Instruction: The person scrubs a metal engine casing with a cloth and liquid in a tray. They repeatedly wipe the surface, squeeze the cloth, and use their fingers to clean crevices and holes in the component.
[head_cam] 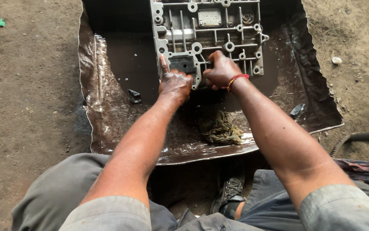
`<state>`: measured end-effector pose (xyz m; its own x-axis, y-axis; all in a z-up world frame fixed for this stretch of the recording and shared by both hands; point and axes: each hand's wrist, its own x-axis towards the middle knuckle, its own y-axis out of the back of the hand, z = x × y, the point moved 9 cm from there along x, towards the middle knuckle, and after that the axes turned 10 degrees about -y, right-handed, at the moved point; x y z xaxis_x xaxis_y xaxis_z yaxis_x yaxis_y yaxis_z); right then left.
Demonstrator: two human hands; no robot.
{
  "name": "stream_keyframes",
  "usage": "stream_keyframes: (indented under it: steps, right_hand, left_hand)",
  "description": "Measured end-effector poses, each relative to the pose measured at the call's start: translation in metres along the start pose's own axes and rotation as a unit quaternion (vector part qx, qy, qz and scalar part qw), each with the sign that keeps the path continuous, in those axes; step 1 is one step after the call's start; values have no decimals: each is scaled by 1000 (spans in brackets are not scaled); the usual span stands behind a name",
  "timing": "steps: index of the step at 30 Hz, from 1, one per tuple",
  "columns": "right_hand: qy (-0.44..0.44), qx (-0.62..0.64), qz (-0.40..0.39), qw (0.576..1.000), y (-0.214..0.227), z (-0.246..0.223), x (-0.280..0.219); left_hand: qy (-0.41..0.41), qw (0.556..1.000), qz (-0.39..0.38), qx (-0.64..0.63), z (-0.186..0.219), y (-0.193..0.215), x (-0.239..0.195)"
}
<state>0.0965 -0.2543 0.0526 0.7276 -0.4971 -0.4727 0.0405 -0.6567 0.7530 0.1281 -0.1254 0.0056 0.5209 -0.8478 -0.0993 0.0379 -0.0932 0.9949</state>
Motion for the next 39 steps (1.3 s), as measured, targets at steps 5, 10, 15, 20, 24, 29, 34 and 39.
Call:
stream_keyframes:
  steps: [5, 10, 15, 20, 24, 29, 34, 39]
  right_hand:
    - [14, -11, 14, 1000, -16, -10, 6]
    - [12, 49, -70, 996, -17, 6, 20]
    - [36, 107, -93, 989, -30, 9, 25]
    - [72, 144, -52, 986, -33, 3, 21]
    - [-21, 365, -137, 921, -59, -2, 24]
    - [-53, 381, -117, 916, -73, -8, 24]
    - [31, -65, 107, 992, -29, -12, 13]
    - [153, -18, 144, 977, -27, -31, 9]
  left_hand:
    - [2, 1000, 2, 3, 0, -3, 3]
    - [10, 1000, -8, 9, -2, -6, 5]
    - [8, 1000, -13, 16, 1, -4, 4]
    - [-3, 1000, -5, 7, 1, -5, 4]
    - [-9, 999, 31, 5, -1, 0, 1]
    - [-9, 1000, 21, 17, 0, -10, 4]
    - [2, 999, -3, 39, -3, -15, 9]
    - [2, 1000, -22, 17, -3, -16, 9]
